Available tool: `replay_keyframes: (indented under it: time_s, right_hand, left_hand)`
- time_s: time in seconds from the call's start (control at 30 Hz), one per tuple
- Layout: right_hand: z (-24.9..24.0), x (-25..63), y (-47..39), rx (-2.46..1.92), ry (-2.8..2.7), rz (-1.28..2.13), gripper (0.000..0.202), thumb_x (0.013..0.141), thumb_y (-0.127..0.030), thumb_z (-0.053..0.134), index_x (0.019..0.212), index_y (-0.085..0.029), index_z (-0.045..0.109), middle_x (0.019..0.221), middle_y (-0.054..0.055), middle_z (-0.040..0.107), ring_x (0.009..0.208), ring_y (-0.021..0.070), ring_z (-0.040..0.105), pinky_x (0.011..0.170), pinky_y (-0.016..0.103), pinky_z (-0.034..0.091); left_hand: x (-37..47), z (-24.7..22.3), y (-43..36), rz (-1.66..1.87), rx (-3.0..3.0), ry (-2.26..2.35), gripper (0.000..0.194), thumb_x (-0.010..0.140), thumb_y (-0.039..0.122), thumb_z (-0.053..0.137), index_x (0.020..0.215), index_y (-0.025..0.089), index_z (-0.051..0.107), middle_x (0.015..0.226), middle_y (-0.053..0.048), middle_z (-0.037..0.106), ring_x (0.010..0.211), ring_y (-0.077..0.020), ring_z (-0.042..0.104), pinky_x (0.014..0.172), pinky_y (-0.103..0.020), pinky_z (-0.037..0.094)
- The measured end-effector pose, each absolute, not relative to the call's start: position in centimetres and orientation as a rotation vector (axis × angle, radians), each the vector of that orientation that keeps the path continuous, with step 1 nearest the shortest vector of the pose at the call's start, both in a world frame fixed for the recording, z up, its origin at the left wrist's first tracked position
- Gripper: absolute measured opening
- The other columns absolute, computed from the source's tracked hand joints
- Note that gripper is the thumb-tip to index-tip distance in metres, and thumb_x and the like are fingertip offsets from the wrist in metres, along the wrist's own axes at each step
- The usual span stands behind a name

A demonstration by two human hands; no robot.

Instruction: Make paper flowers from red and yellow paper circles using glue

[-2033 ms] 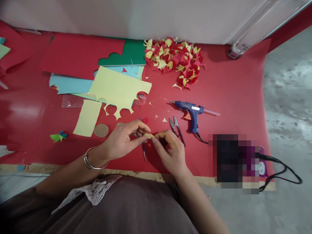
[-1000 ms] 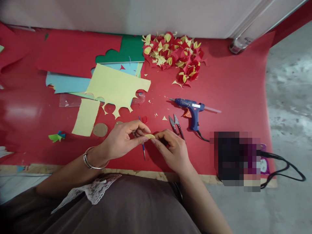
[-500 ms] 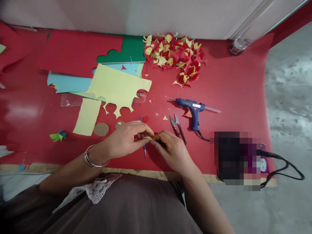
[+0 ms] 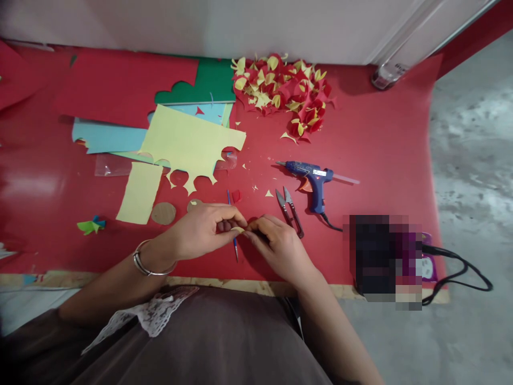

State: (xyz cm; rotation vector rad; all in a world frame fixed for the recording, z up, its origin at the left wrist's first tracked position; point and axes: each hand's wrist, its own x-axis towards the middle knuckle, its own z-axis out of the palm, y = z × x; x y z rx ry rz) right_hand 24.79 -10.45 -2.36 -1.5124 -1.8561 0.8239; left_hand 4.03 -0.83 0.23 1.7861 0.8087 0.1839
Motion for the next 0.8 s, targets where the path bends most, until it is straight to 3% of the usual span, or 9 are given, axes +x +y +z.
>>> replay_keyframes:
  time_s: [0.2,0.4,0.53,0.8]
  right_hand:
    - [-2.0,24.6,-10.3,-1.487,-1.828,0.694,0.008,0.104,-0.021,0.067,0.097,-0.023,0.068,0.085,0.002,0.073,0.076,0.0158,0.071,0.07,0.027,0.055]
    - [-1.7,24.2,-10.3,-1.433,-1.828,0.36,0.017,0.101,-0.009,0.068,0.107,-0.025,0.068,0.089,0.002,0.076,0.081,0.0177,0.074,0.071,0.029,0.061]
    - [-2.1,24.0,-10.5,-1.373,-1.908,0.229,0.023,0.1,-0.009,0.069,0.116,-0.025,0.067,0.097,0.005,0.077,0.084,0.0181,0.076,0.073,0.03,0.063]
    - [-2.5,24.1,-10.5,-1.342,-1.951,0.229,0.023,0.1,-0.007,0.067,0.117,-0.023,0.068,0.098,0.006,0.078,0.082,0.018,0.076,0.071,0.03,0.063]
  left_hand:
    - [4.1,-0.3,-0.5,0.214,1.557,0.85,0.006,0.09,0.021,0.072,0.092,0.016,0.075,0.081,-0.002,0.074,0.071,-0.0119,0.065,0.065,-0.023,0.052]
    - [4.4,-1.6,-0.2,0.434,1.073,0.841,0.028,0.081,0.035,0.088,0.088,0.016,0.068,0.076,0.0,0.071,0.066,-0.0089,0.063,0.063,-0.021,0.052]
    - [4.7,-1.4,-0.2,0.436,0.943,0.821,0.034,0.077,0.034,0.093,0.087,0.015,0.066,0.074,0.001,0.071,0.063,-0.0078,0.064,0.061,-0.02,0.054]
    - [5.2,-1.4,-0.8,0.416,0.895,0.794,0.039,0.076,0.037,0.095,0.085,0.016,0.063,0.073,0.002,0.071,0.062,-0.0087,0.068,0.062,-0.021,0.058]
